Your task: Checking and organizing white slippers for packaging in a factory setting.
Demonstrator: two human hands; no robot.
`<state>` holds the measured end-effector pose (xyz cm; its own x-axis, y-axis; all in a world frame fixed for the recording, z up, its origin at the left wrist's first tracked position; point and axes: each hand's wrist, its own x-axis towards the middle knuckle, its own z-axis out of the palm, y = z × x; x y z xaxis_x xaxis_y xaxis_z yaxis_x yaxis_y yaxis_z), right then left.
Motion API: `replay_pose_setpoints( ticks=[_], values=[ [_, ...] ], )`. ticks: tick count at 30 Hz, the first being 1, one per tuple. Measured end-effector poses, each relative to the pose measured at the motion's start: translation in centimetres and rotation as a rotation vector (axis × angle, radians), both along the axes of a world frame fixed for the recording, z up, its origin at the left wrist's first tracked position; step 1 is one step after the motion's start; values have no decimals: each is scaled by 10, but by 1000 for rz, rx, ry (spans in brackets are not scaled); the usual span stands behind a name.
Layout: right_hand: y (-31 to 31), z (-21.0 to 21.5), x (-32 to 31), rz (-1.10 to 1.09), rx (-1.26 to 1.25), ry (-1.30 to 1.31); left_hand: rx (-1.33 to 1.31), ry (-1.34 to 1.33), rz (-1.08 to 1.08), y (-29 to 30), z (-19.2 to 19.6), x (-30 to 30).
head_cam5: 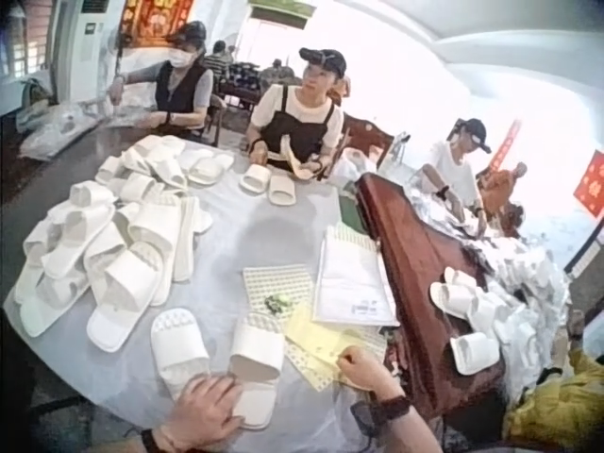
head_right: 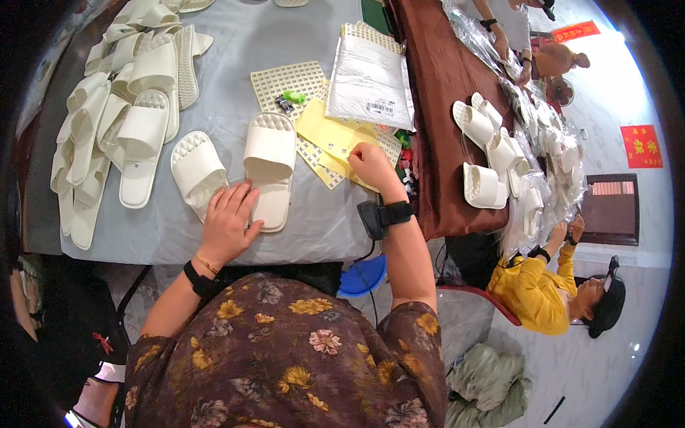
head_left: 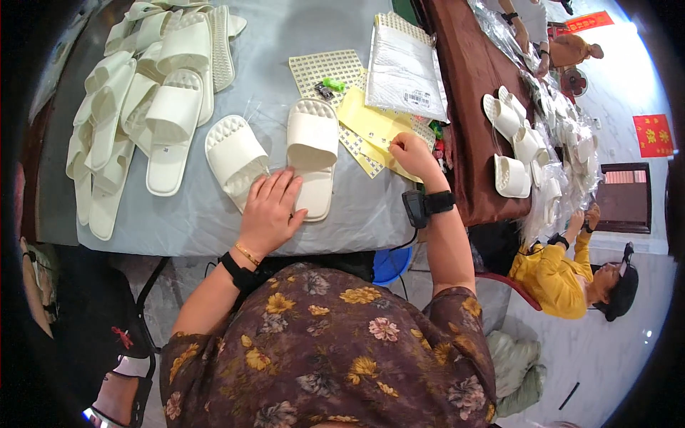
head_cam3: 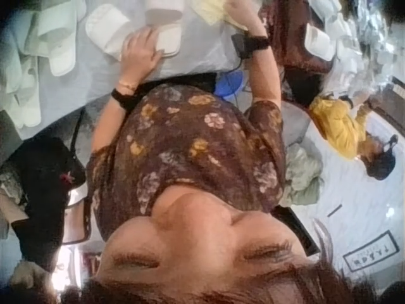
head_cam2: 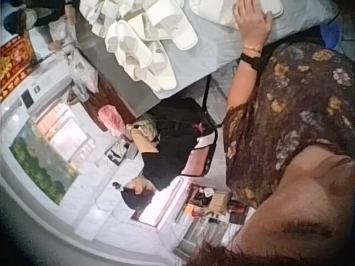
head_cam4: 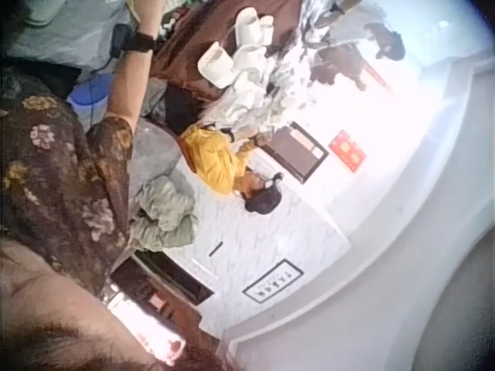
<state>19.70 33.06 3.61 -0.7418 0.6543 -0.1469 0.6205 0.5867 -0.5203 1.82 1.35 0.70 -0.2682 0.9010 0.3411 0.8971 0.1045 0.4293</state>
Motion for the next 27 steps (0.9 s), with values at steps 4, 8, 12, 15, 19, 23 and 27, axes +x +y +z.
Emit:
replay_pose_setpoints(
  ticks=[4,8,12,15,19,23,27],
  values=[
    [1,-7,-5,7,74,-58,-14,8,2,-1,0,0],
    [1,-21,-1,-16,200,-51,-11,8,-2,1,0,0],
    [-9,-15,-2,-128,227,-70,-10,8,-4,0,0,0],
    [-13,-3,-6,-195,252,-100,-8,12,-4,0,1,-1],
    [-12,-6,-18,-180,295,66,-4,8,-9,0,2,-1],
    [-14,-17,-35,-89,295,81,-7,5,-3,-1,1,-1],
    [-14,-21,-38,-69,302,65,-8,-2,-2,0,0,-1]
  ],
)
